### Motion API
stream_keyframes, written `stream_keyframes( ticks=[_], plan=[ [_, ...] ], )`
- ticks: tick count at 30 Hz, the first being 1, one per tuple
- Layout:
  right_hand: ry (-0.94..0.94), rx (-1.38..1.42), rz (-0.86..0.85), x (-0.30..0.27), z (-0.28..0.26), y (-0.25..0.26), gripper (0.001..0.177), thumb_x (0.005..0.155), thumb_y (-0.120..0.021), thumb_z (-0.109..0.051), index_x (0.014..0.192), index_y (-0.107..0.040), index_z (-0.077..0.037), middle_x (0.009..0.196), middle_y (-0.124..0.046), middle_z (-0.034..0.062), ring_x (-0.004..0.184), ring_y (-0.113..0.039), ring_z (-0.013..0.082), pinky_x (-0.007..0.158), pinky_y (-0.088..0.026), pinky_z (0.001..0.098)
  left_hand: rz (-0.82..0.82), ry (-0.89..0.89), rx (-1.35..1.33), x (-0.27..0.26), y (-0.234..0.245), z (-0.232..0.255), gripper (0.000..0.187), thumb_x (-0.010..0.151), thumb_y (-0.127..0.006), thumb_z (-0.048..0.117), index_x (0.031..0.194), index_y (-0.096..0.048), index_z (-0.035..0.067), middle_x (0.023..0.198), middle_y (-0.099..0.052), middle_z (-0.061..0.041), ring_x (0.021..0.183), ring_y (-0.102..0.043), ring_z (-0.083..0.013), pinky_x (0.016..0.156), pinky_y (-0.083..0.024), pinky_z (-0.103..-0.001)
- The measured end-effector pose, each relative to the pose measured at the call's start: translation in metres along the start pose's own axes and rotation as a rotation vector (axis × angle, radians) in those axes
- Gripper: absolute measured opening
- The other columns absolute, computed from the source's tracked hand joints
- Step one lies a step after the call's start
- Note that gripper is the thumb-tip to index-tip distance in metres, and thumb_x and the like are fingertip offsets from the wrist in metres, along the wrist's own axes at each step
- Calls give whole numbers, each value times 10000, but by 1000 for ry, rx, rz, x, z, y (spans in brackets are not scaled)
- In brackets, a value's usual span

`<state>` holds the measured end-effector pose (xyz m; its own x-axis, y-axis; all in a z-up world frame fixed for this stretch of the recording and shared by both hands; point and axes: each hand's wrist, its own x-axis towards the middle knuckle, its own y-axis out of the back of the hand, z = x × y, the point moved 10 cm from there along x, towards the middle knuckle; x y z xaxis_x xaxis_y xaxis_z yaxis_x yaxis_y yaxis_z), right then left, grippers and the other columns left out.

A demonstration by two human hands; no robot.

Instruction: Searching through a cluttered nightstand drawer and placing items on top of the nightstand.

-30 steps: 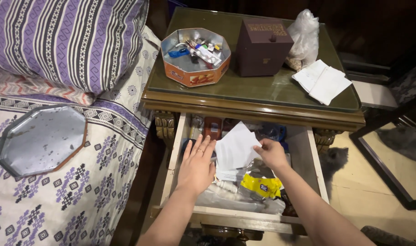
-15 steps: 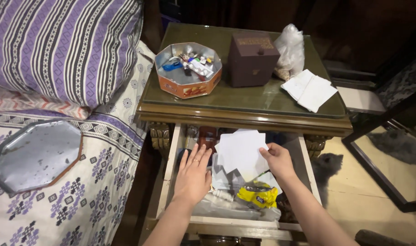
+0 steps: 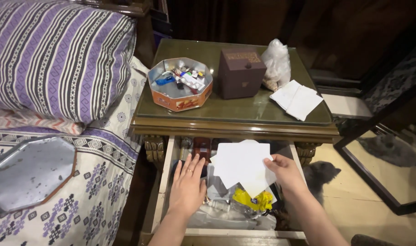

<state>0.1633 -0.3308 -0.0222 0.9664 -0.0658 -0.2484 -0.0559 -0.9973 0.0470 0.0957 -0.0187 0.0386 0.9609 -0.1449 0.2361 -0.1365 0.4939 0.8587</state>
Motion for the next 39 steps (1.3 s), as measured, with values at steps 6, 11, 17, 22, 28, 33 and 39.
stream_keyframes(
  ticks=[6, 11, 17, 22, 28, 33, 39],
  plan=[
    [-33, 55, 41, -25, -37, 8, 176, 962, -664, -150, 1022, -726, 3, 907, -763, 65, 797, -680, 129, 764, -510, 285, -63, 16, 3, 2, -2, 3, 636, 871, -614, 148, 1476, -422, 109, 1597, -354, -85, 1524, -203, -244, 1240, -108, -464],
    [14, 179, 47, -12, -47, 31, 166, 977, -656, -144, 1031, -710, 3, 910, -745, 58, 793, -666, 137, 749, -509, 300, -45, -7, 0, 4, -4, 3, 632, 869, -609, 155, 1472, -426, 105, 1595, -361, -80, 1529, -204, -236, 1244, -112, -459],
    [65, 279, 164, -15, -93, 52, 170, 991, -619, -147, 1080, -678, -15, 978, -736, 86, 856, -689, 182, 814, -545, 340, -37, -13, -3, 4, -6, 3, 629, 866, -612, 160, 1464, -428, 97, 1594, -360, -85, 1525, -203, -238, 1240, -112, -459],
    [115, 343, 308, 13, -99, 95, 205, 1012, -618, -137, 1175, -647, -15, 1101, -709, 89, 969, -677, 192, 901, -530, 347, -14, -19, -6, 3, -7, 0, 632, 866, -612, 161, 1467, -429, 93, 1591, -369, -89, 1525, -208, -247, 1242, -115, -460],
    [190, 442, 360, 40, -116, 120, 232, 1041, -591, -126, 1204, -623, 36, 1156, -701, 109, 1025, -683, 215, 926, -542, 376, -48, -9, 5, 3, -8, 1, 627, 869, -613, 151, 1462, -422, 85, 1592, -362, -98, 1527, -202, -248, 1241, -101, -463],
    [209, 522, 420, 71, -113, 140, 224, 1015, -587, -64, 1202, -622, 55, 1178, -702, 131, 1057, -711, 254, 936, -592, 414, -94, 20, 2, 4, -6, 2, 675, 860, -618, 150, 1507, -428, 116, 1640, -362, -86, 1531, -194, -236, 1247, -97, -455],
    [254, 492, 462, 102, -106, 154, 262, 998, -609, -31, 1235, -578, 77, 1217, -659, 155, 1041, -702, 246, 900, -617, 391, -74, -1, -1, 3, -6, 2, 651, 877, -611, 143, 1502, -431, 109, 1634, -365, -102, 1526, -194, -246, 1240, -100, -465]
  ],
)
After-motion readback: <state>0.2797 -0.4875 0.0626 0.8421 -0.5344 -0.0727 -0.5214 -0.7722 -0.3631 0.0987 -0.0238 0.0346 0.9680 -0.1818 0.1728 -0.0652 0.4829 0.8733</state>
